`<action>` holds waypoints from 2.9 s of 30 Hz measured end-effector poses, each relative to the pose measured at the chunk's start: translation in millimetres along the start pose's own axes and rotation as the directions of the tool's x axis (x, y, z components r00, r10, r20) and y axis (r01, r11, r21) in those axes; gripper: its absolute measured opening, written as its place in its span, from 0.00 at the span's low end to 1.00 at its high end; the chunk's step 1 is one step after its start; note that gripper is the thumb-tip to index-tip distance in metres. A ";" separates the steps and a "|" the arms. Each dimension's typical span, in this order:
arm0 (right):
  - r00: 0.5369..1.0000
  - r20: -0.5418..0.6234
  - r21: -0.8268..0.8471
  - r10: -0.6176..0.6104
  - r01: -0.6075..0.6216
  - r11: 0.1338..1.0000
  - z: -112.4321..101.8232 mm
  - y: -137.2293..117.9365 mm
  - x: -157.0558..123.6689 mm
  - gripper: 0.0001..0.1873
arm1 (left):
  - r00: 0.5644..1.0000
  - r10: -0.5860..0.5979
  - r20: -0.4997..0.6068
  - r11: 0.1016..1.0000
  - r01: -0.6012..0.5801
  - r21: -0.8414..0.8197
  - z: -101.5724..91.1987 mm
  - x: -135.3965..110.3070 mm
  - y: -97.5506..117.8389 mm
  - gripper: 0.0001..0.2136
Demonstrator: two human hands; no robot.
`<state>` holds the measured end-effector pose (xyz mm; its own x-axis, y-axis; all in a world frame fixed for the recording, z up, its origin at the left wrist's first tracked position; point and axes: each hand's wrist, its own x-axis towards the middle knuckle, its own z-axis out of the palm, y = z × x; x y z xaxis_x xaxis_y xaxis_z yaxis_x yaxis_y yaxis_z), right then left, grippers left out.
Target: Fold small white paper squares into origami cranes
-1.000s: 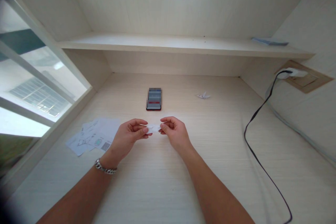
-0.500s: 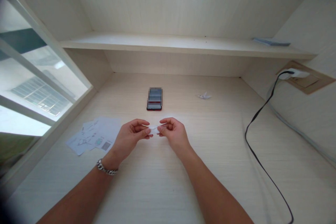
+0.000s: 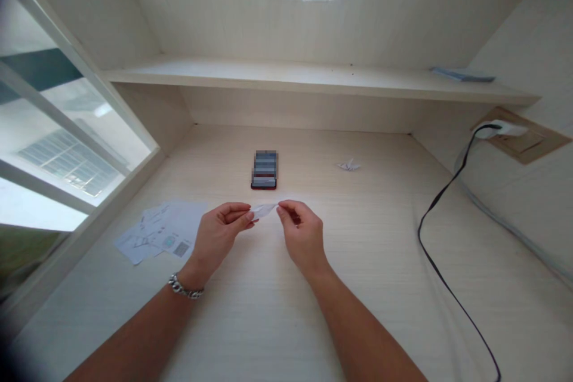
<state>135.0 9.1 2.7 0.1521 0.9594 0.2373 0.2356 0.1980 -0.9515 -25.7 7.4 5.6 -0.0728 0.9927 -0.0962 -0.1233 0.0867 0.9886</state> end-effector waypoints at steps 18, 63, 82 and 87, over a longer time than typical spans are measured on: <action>0.943 0.232 0.177 0.239 -0.282 0.943 4.8 15.3 3.8 0.13 | 0.963 0.174 0.206 0.933 -0.228 0.278 8.9 -15.9 4.4 0.13; 0.836 0.491 0.206 0.243 -0.383 0.900 -5.3 -3.0 2.3 0.12 | 0.969 0.069 0.239 0.976 -0.115 0.185 0.3 -9.4 8.5 0.05; 0.927 0.369 -0.121 -0.061 0.113 0.986 -7.0 -12.4 -2.0 0.07 | 0.970 0.088 0.226 0.989 -0.112 0.098 0.0 -7.6 1.7 0.11; 0.922 0.388 -0.125 -0.010 0.063 0.990 -5.4 -9.3 -3.2 0.07 | 0.967 0.141 0.214 0.974 -0.174 0.144 0.7 -8.2 -0.6 0.08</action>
<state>137.6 3.1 11.9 -0.2345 0.9601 0.1522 0.3629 0.2317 -0.9026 -24.3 -0.7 5.9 0.1240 0.9897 0.0717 0.0354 -0.0766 0.9964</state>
